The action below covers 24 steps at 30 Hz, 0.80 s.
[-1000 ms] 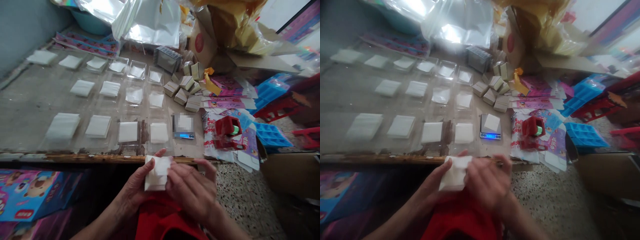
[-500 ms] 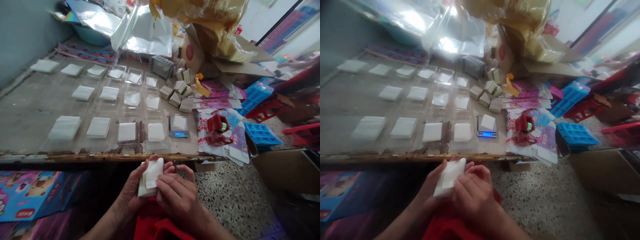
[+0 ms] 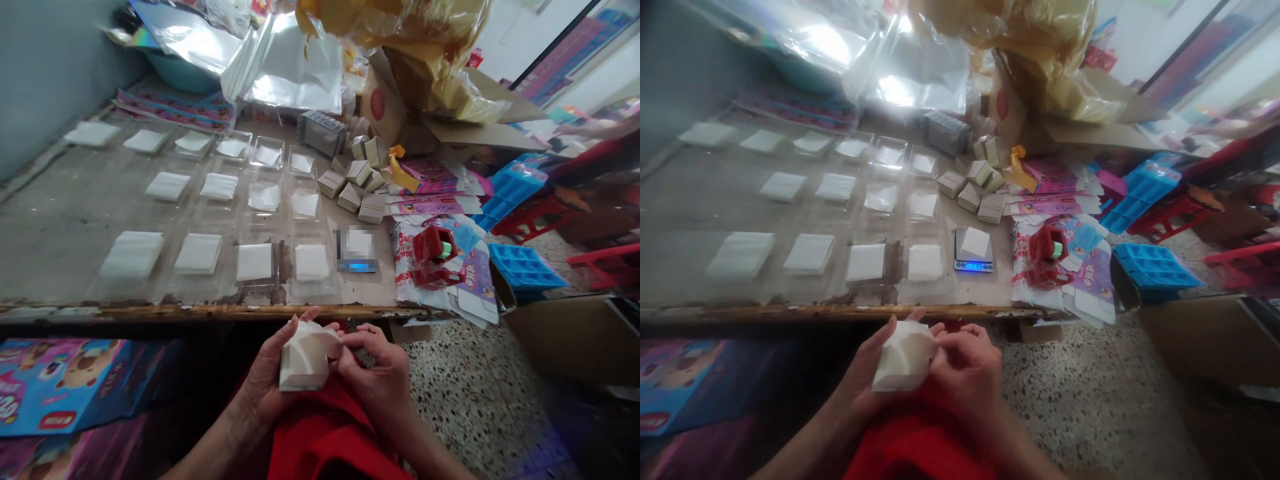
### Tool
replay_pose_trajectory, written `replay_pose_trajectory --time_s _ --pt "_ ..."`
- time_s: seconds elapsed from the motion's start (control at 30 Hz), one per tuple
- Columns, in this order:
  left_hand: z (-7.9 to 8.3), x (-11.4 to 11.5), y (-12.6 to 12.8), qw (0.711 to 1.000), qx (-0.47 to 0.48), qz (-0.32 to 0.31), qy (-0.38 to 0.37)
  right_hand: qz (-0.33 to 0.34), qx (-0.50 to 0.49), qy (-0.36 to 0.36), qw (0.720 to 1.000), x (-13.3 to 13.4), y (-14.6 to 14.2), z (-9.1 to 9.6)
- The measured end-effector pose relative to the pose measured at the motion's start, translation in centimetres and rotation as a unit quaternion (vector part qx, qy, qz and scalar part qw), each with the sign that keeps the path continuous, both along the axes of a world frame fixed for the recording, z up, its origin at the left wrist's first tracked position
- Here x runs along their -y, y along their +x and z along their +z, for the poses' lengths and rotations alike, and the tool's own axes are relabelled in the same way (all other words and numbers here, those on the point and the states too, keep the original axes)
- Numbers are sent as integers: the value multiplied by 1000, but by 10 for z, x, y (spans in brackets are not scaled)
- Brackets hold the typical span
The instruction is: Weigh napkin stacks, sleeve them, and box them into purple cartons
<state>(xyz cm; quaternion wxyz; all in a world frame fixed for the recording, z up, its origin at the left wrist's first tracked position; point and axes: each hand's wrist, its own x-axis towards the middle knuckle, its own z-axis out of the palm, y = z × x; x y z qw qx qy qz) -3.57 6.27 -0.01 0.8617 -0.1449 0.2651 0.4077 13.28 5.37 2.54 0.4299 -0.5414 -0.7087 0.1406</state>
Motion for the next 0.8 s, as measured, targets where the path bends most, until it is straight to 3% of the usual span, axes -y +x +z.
replay_pose_trajectory --time_s 0.07,0.23,0.37,0.53,0.63,0.8 --pt "0 1 0 1000 6 3 -1 10 4 0 1000 -1 -2 0" --pt "-4 5 0 999 42 19 2 124 129 46 983 10 -10 11" --pt "-8 7 -1 999 47 12 21 137 199 59 969 11 -11 11" --pt "-9 6 -4 999 31 -7 24 148 211 105 961 12 -13 0" --pt "-7 5 -6 1000 5 -12 3 149 225 91 959 14 -13 -1" --pt "0 7 -6 999 -28 -14 2 156 182 79 968 10 -3 26"
